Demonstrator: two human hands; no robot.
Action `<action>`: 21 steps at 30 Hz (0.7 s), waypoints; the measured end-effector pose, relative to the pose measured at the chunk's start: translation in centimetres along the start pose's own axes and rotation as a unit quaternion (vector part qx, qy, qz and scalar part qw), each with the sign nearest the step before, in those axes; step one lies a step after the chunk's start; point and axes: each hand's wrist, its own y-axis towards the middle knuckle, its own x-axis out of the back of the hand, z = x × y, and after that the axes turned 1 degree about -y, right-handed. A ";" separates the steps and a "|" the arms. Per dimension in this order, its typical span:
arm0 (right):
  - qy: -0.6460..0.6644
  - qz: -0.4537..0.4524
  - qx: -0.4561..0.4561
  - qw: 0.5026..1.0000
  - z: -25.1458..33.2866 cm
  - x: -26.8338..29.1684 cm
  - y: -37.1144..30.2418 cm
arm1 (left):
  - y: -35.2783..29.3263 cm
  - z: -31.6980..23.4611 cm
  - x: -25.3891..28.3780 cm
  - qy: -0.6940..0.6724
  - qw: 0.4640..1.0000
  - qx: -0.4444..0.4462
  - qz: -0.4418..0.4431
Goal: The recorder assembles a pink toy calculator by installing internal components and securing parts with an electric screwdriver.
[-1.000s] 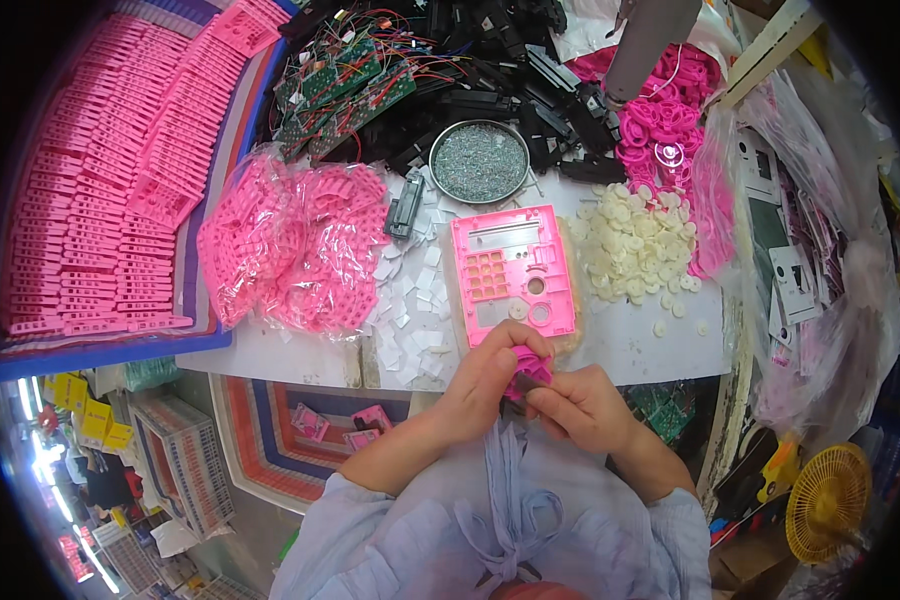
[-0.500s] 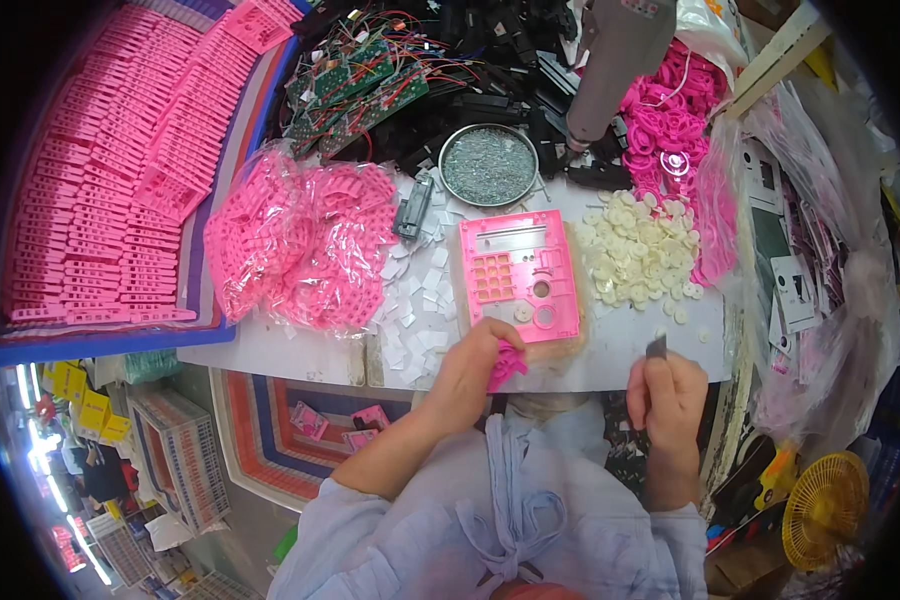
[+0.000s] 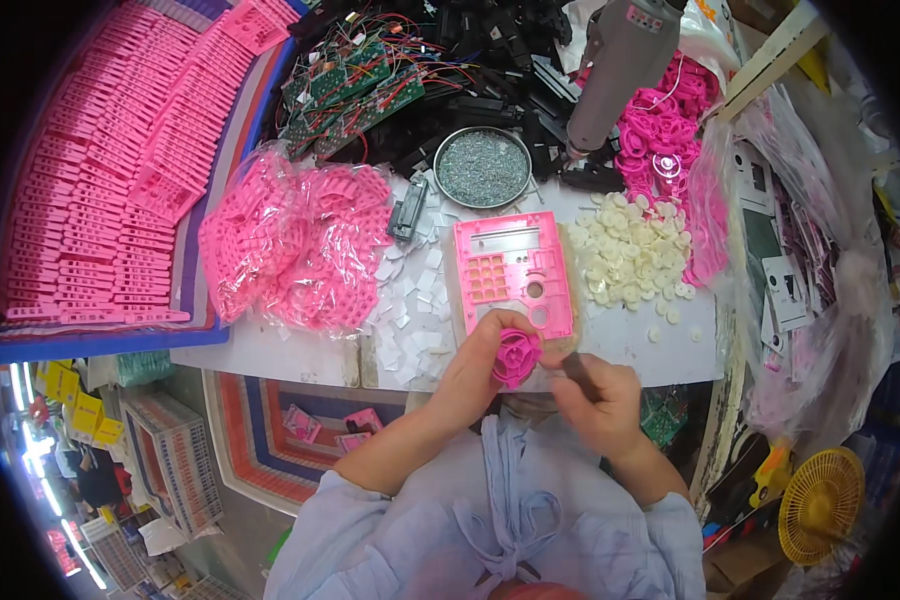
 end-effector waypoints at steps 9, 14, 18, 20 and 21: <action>-0.122 -0.007 0.127 0.984 -1.0 -3.1 1.2 | -0.3 0.5 0.1 0.083 0.994 -0.060 -0.037; -0.076 0.019 0.171 0.982 -0.9 -1.3 0.4 | 0.4 1.2 1.6 0.070 0.994 -0.049 -0.063; -0.049 -0.083 0.037 0.995 0.7 5.5 -1.3 | 2.6 2.0 3.1 0.114 0.988 -0.086 -0.049; -0.115 -0.183 0.040 0.976 4.4 10.2 -2.5 | 2.0 -0.1 1.8 0.079 0.994 -0.049 -0.056; -0.139 -0.236 0.034 0.961 6.8 12.4 -4.5 | 2.3 0.1 1.5 0.080 0.995 -0.049 -0.025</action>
